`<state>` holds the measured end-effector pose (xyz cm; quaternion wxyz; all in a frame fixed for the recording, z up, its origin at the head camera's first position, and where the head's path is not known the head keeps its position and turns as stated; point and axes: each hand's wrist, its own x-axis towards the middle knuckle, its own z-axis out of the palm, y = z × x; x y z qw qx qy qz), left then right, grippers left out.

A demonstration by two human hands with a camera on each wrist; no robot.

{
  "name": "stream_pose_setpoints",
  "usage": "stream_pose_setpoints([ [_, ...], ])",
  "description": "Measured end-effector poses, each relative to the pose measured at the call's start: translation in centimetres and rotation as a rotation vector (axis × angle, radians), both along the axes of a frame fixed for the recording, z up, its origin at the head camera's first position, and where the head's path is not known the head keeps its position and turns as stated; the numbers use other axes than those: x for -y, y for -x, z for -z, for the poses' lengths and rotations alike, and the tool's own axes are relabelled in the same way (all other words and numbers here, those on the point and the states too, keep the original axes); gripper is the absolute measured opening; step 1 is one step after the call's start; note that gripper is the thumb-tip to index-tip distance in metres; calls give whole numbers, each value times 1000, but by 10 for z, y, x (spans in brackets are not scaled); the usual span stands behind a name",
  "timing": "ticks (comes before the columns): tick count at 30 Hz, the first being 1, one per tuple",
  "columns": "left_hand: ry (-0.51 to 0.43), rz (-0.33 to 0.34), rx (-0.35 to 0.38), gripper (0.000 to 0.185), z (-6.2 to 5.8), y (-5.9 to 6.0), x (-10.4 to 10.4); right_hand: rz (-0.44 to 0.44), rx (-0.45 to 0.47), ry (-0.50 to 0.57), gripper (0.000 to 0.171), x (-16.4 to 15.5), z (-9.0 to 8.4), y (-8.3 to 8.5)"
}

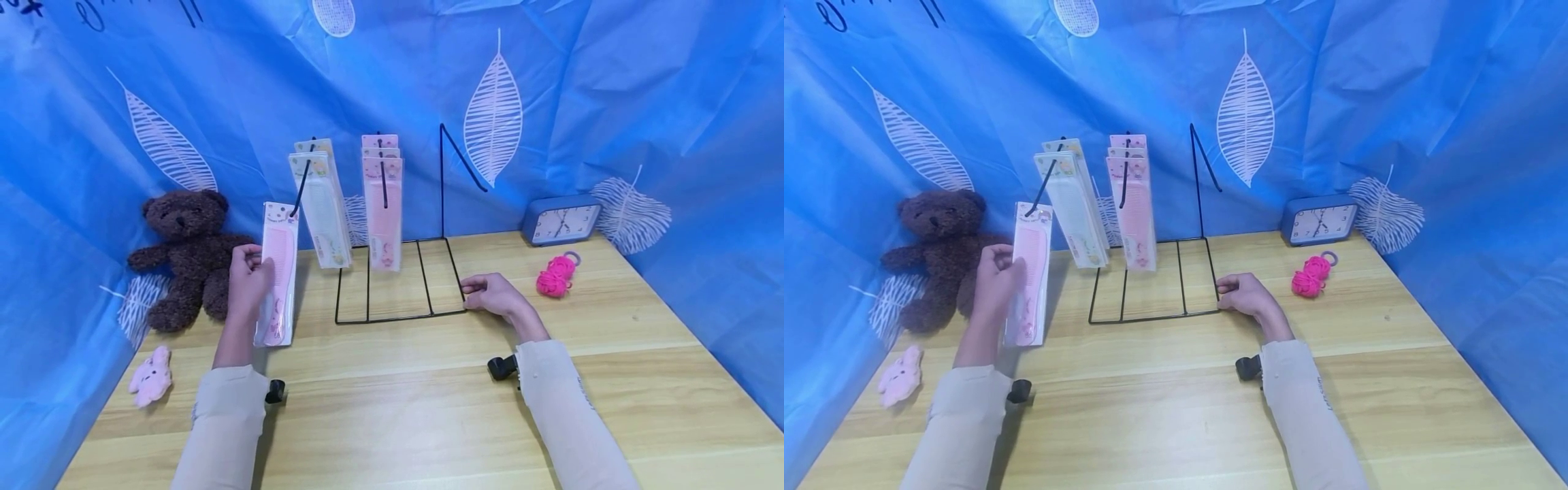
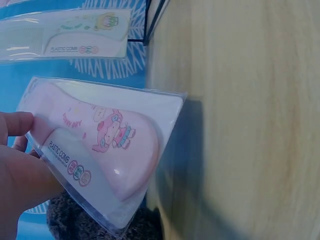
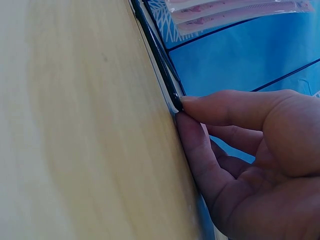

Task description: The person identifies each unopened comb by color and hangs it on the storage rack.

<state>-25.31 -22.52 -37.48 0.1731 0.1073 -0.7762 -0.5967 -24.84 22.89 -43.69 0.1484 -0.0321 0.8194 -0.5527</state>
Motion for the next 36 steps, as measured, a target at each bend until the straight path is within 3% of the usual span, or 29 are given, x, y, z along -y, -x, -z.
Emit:
stream_pose_setpoints([
  [11,-107,-7,-164,21,-20,-10,-2,-1,3,2,63,0,0,-1],
  [22,-204,66,-367,26,-47,-28,-13,0,1,-5,62,1,0,-1],
  [29,-207,72,-436,25,-66,-39,-21,2,4,-2,63,1,-1,-1],
  [36,-202,102,-489,25,-77,-48,-25,7,9,9,63,1,-3,-1],
])
